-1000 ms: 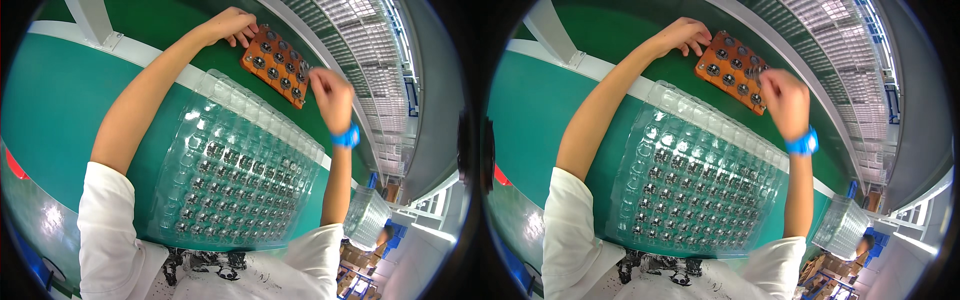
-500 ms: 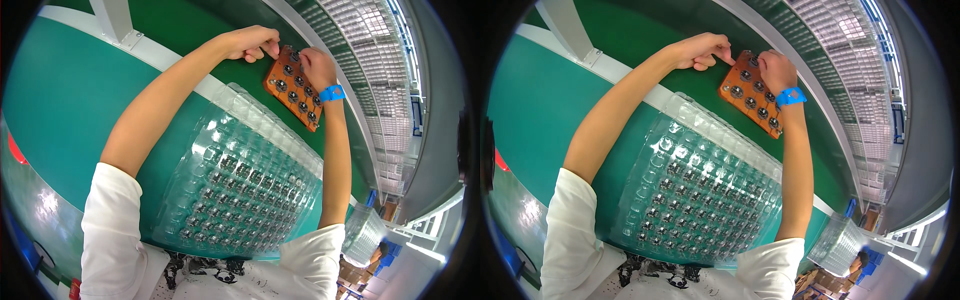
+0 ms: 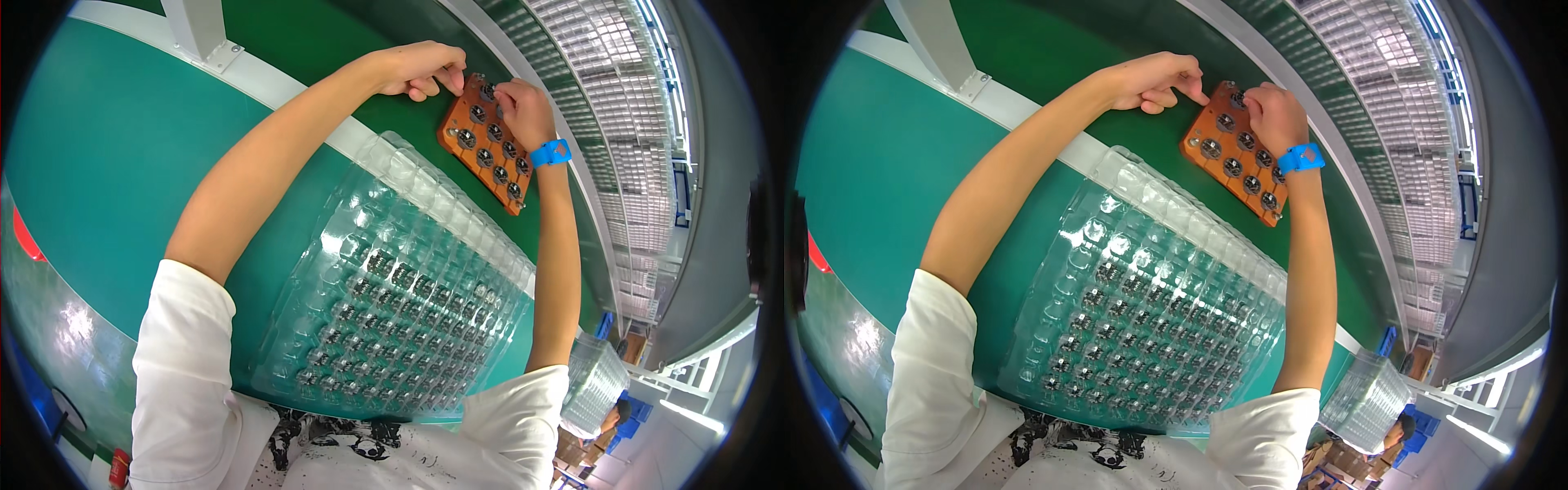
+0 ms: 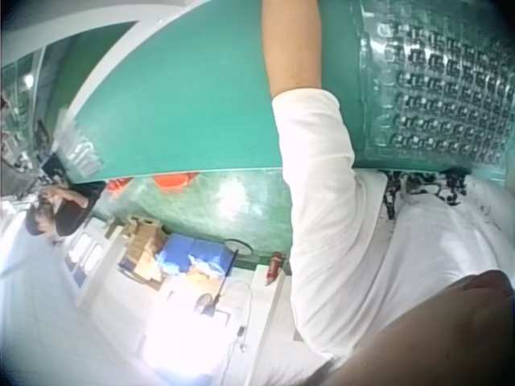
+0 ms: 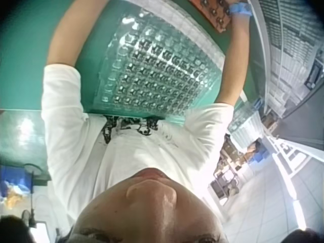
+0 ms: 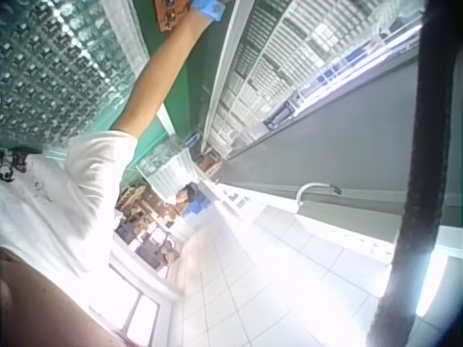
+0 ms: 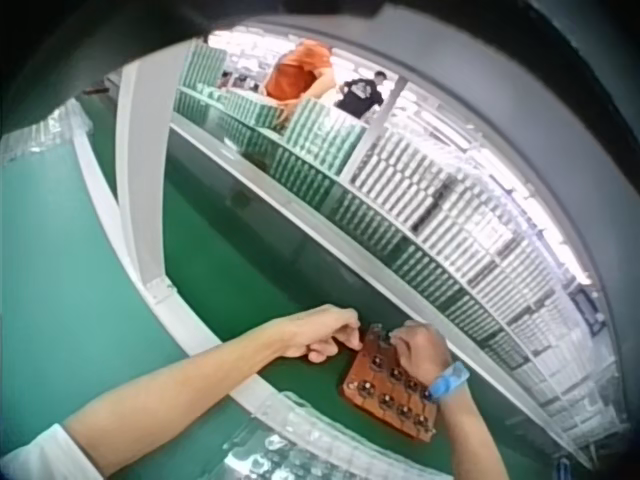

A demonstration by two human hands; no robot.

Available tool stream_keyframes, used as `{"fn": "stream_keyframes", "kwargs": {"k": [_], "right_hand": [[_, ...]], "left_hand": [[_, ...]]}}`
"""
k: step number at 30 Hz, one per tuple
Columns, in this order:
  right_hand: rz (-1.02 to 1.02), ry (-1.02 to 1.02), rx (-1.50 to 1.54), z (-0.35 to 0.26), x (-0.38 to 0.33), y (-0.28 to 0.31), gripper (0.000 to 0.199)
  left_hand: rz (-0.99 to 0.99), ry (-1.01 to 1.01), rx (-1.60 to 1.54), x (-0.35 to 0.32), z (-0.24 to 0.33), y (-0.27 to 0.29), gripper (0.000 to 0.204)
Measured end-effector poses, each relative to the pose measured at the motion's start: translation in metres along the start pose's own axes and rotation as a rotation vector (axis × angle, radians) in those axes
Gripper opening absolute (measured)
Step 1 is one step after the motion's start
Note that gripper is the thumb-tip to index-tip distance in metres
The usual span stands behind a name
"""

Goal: Placing small silver electronic components into a grid tray at an assembly station.

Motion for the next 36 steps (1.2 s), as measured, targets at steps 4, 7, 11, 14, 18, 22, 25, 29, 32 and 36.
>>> {"fn": "stream_keyframes", "kwargs": {"k": [4,7,11,14,18,22,25,29,32,36], "right_hand": [[-0.077,-0.001,-0.053,0.002,0.003,0.004,0.006],[-0.076,0.002,-0.036,0.004,-0.002,0.002,0.007],[-0.037,-0.002,-0.040,-0.002,-0.001,-0.001,0.007],[-0.046,-0.104,0.045,0.003,-0.001,0.001,0.008],[0.064,-0.341,0.292,0.010,-0.002,0.005,0.010],[0.113,-0.192,0.064,0.021,-0.011,0.018,0.008],[0.070,-0.058,-0.075,0.023,-0.028,0.014,0.007],[0.075,-0.025,-0.082,0.010,-0.034,0.007,0.005],[0.014,-0.081,-0.084,0.010,-0.031,0.007,0.007],[0.050,-0.110,-0.023,0.018,-0.030,-0.003,0.007]], "left_hand": [[-0.003,-0.009,-0.027,0.001,-0.004,-0.003,0.027],[-0.030,-0.008,-0.009,0.002,-0.002,-0.008,0.027],[0.021,0.034,-0.004,-0.002,0.000,-0.003,0.024],[0.016,0.017,-0.006,-0.003,0.000,0.000,0.025],[-0.023,-0.016,-0.022,-0.002,-0.004,-0.003,0.026],[-0.005,-0.008,0.025,-0.002,0.000,-0.008,0.026],[-0.008,-0.010,0.007,-0.001,0.001,-0.006,0.026],[0.040,0.011,0.038,-0.002,0.000,-0.001,0.024],[0.030,-0.011,0.032,-0.003,0.001,0.003,0.025],[0.037,-0.028,0.034,-0.003,0.002,0.005,0.026]]}}
Point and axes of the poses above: each hand's wrist, its own x-axis towards the middle knuckle, its own y-axis out of the back of the hand, z = x × y, the point moved 2 cm from there along x, towards the middle knuckle, and after that the axes turned 8 degrees about z, right-handed, at the moved point
